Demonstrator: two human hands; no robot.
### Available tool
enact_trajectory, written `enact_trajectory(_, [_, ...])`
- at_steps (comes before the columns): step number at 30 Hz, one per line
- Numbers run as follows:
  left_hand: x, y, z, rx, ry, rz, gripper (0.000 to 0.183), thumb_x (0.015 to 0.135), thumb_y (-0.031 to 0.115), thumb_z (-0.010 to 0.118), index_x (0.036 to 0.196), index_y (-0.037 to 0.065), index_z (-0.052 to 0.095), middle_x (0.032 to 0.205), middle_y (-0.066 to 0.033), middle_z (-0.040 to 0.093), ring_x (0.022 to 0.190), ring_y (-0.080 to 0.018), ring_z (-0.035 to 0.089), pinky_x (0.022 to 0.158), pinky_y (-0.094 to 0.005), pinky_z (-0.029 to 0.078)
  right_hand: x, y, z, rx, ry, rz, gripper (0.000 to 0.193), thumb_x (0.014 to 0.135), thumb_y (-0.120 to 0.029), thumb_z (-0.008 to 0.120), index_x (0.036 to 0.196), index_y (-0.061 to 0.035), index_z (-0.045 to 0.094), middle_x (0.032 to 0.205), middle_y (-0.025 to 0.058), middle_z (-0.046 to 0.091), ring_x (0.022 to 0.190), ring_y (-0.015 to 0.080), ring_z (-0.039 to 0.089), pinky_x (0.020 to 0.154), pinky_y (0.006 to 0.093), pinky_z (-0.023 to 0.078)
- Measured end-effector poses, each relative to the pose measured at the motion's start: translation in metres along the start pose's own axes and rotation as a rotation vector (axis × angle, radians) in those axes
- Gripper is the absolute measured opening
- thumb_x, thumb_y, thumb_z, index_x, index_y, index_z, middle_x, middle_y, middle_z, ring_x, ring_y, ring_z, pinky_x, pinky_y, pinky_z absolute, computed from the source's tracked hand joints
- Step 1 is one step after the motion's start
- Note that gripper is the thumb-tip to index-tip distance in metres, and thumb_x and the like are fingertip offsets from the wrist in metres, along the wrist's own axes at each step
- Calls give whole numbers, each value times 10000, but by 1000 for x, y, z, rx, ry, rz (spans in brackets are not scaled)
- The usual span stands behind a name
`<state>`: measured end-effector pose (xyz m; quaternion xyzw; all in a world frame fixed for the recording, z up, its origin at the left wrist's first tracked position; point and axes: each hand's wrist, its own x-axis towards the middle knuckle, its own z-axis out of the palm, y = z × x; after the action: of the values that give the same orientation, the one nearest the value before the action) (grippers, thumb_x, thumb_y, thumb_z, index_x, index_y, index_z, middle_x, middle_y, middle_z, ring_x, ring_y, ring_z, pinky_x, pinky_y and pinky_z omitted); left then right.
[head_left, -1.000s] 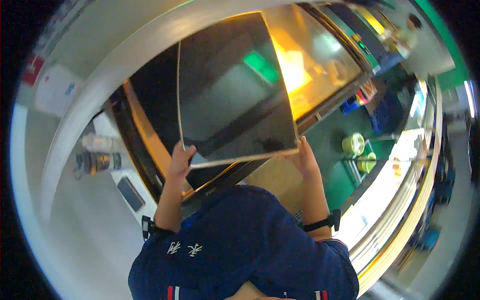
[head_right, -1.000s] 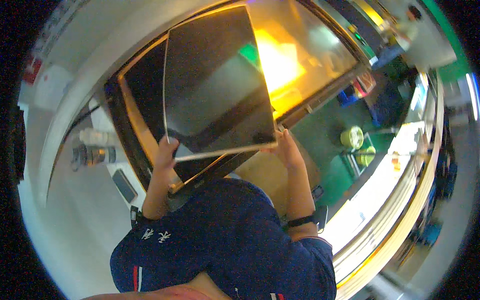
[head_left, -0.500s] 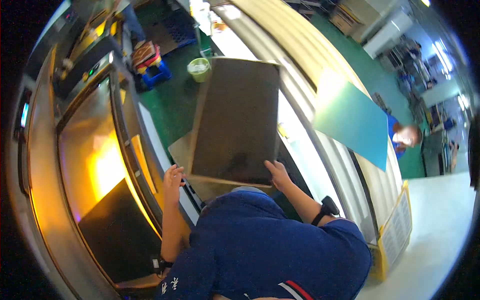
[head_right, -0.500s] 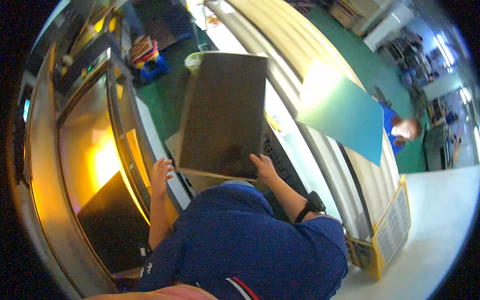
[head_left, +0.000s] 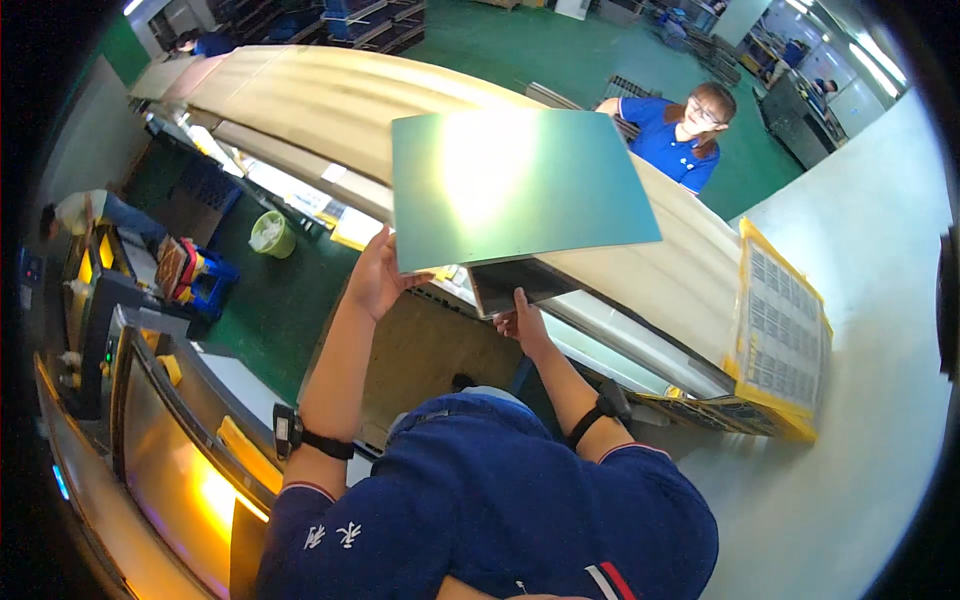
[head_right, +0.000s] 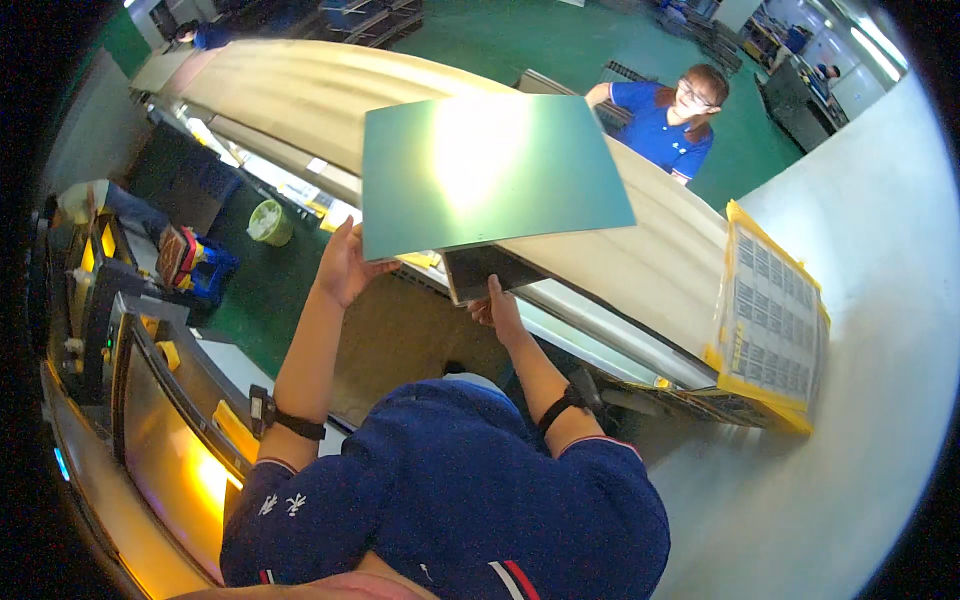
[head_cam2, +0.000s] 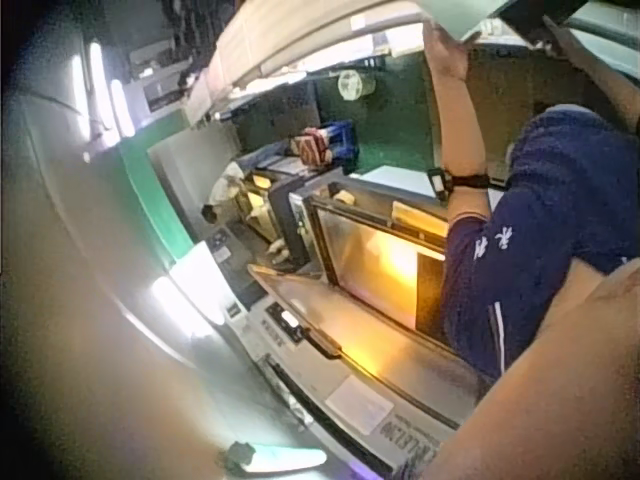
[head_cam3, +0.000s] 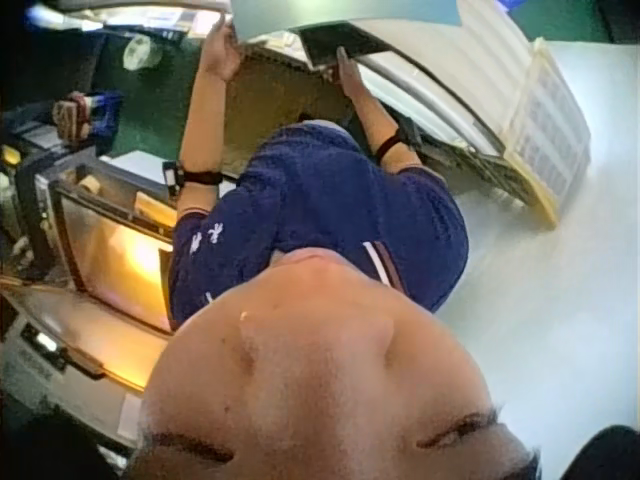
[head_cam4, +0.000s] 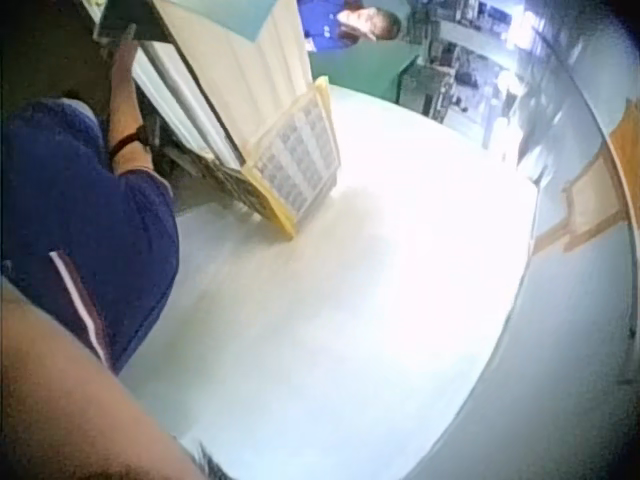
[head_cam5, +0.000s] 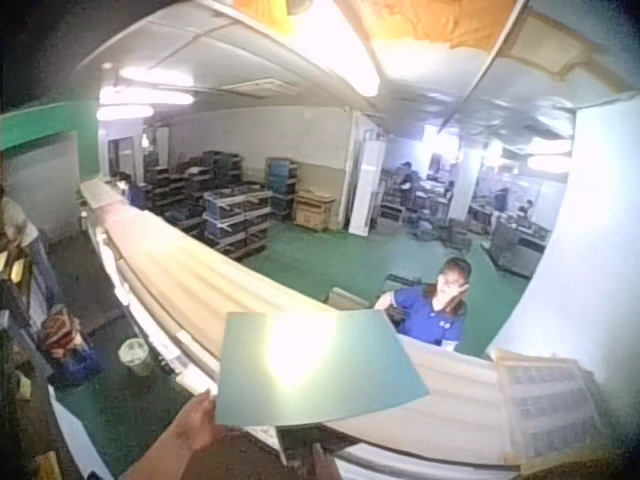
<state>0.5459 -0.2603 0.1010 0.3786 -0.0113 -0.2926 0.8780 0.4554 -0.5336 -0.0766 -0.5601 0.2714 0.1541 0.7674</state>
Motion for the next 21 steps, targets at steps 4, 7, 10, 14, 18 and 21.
enact_trajectory(4, [29,-8,7,281,266,81,356,955,198,561,1218,-42,559,1135,-128,654,1010,-205,637,891,-356,512,-20,-11,-16,-713,-398,129,607,958,-586,468,841,-33,689,647,48,643,559,128,596,567,258,484])
enact_trajectory(7, [-4,-17,-32,149,305,284,296,940,125,583,1186,-40,583,1144,-117,655,1022,-193,634,907,-332,503,-47,-16,26,-577,-561,-97,461,972,-471,525,935,-39,680,706,30,655,602,104,591,594,263,493])
enact_trajectory(10, [-72,-14,-55,88,411,411,282,947,124,572,1180,-35,585,1137,-111,658,1022,-191,635,907,-336,503,-61,-32,102,-239,-706,-258,446,922,-309,644,1266,-47,536,1076,93,639,851,160,628,749,303,507])
enact_trajectory(14, [-163,-4,-75,37,764,595,264,945,121,583,1185,11,595,1139,-70,653,1015,-162,619,918,-335,491,-76,-48,223,47,-823,-376,605,918,-309,641,1405,-101,347,1297,101,513,1126,245,560,864,388,483])
enact_trajectory(18, [-234,-22,-71,147,1068,896,300,950,121,584,1242,53,591,1190,-20,625,1024,-149,590,953,-350,455,-110,-37,351,211,-742,73,487,996,-256,526,1424,-154,318,1324,81,496,1208,262,505,950,455,468])
enact_trajectory(21, [-294,-52,-95,120,1107,976,295,959,131,575,1242,52,599,1178,-35,632,1060,-146,576,945,-346,456,-119,2,431,-14,-780,5,444,1017,-237,492,1420,-119,347,1326,91,501,1185,275,524,989,474,462])
